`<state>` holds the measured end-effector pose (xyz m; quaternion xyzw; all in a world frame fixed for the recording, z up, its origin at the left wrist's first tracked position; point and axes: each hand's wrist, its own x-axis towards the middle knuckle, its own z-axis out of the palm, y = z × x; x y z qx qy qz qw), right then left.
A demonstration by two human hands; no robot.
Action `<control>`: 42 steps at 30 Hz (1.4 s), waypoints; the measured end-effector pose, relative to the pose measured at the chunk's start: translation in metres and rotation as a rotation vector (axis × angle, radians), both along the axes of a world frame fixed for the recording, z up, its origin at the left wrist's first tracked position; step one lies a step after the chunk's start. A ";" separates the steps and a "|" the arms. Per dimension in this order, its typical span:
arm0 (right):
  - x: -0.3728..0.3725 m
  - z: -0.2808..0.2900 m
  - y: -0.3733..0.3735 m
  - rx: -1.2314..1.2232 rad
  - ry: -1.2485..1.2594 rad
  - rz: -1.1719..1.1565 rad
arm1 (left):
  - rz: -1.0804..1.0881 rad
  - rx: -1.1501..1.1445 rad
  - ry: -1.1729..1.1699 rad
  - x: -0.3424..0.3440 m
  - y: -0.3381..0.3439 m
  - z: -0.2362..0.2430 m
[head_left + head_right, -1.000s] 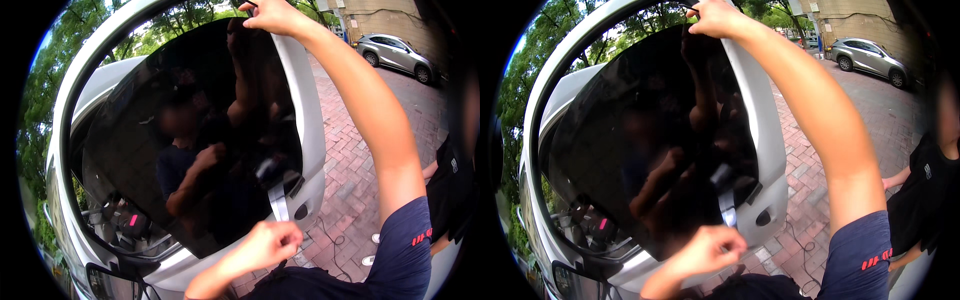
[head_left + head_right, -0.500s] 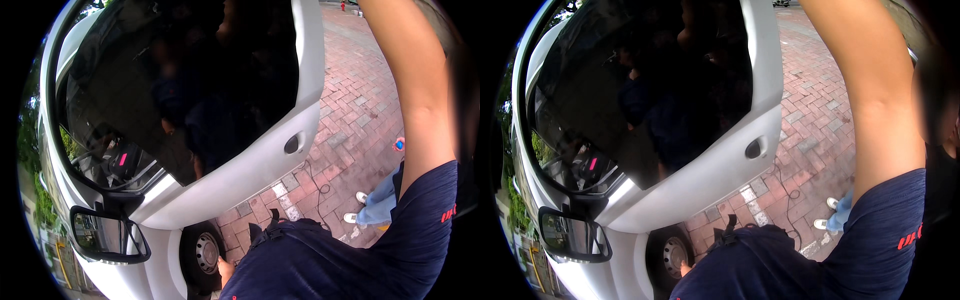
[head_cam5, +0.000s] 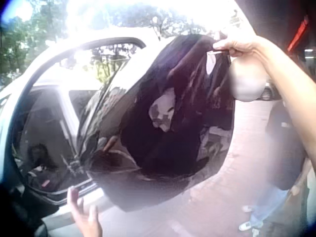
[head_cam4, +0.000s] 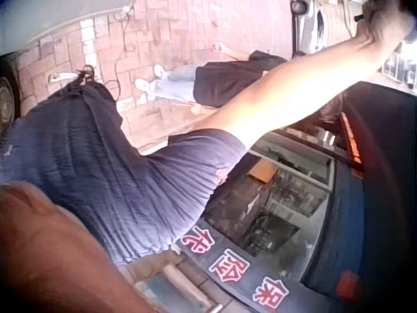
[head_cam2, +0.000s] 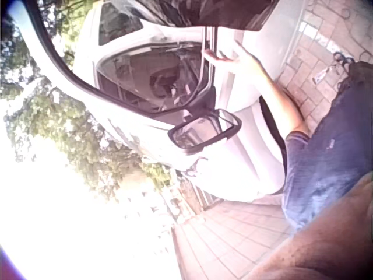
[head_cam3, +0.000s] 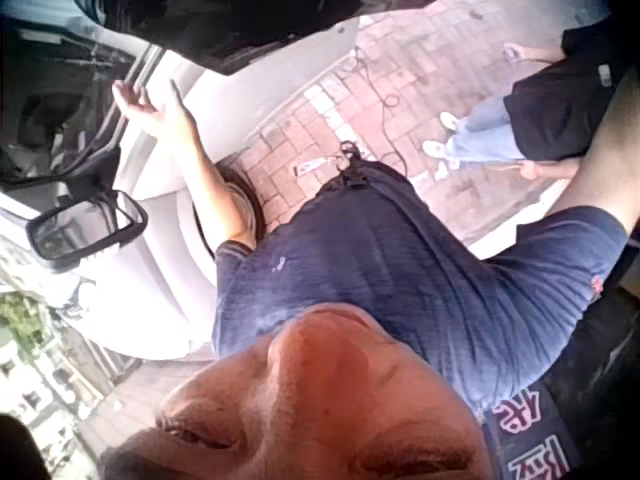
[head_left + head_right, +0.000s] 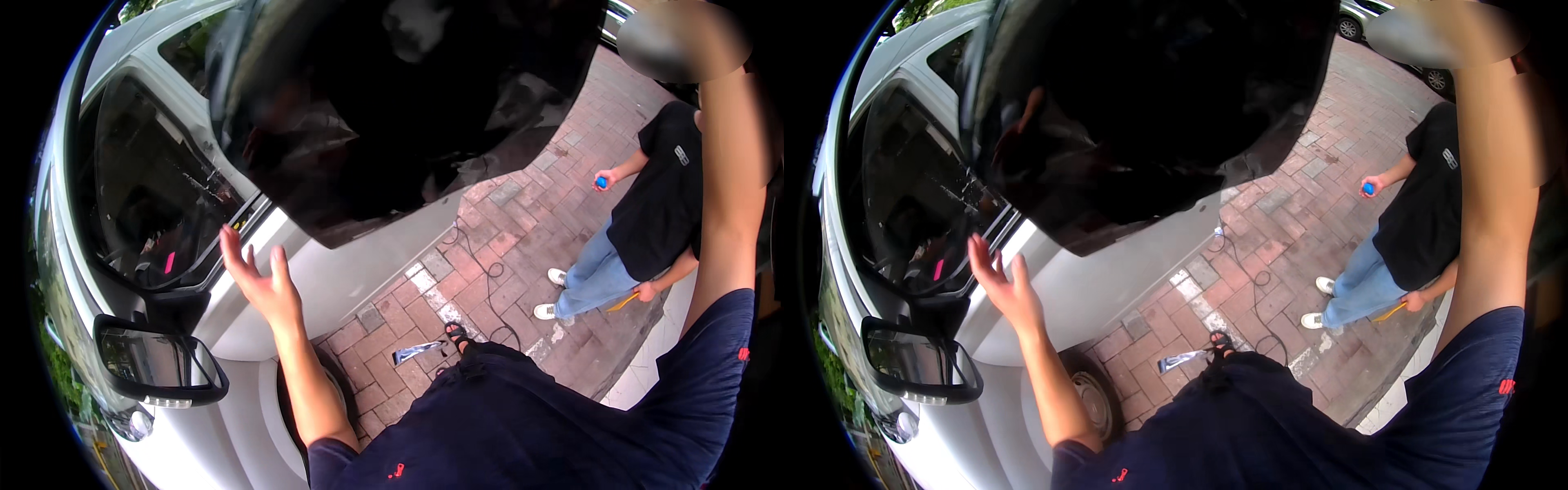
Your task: The person applies a black tint film to a car window. They position the film on the glass, use a squeegee to smooth it out, and trim the edges with a knife. The person then moves to a workbench to continue trimming and smoothing the film.
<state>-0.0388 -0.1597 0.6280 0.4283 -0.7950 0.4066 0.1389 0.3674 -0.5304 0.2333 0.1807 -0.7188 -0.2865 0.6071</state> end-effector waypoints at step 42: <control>-0.719 -0.565 0.388 0.014 -0.381 -0.730 | -0.977 -0.094 -0.947 -1.120 0.301 -0.268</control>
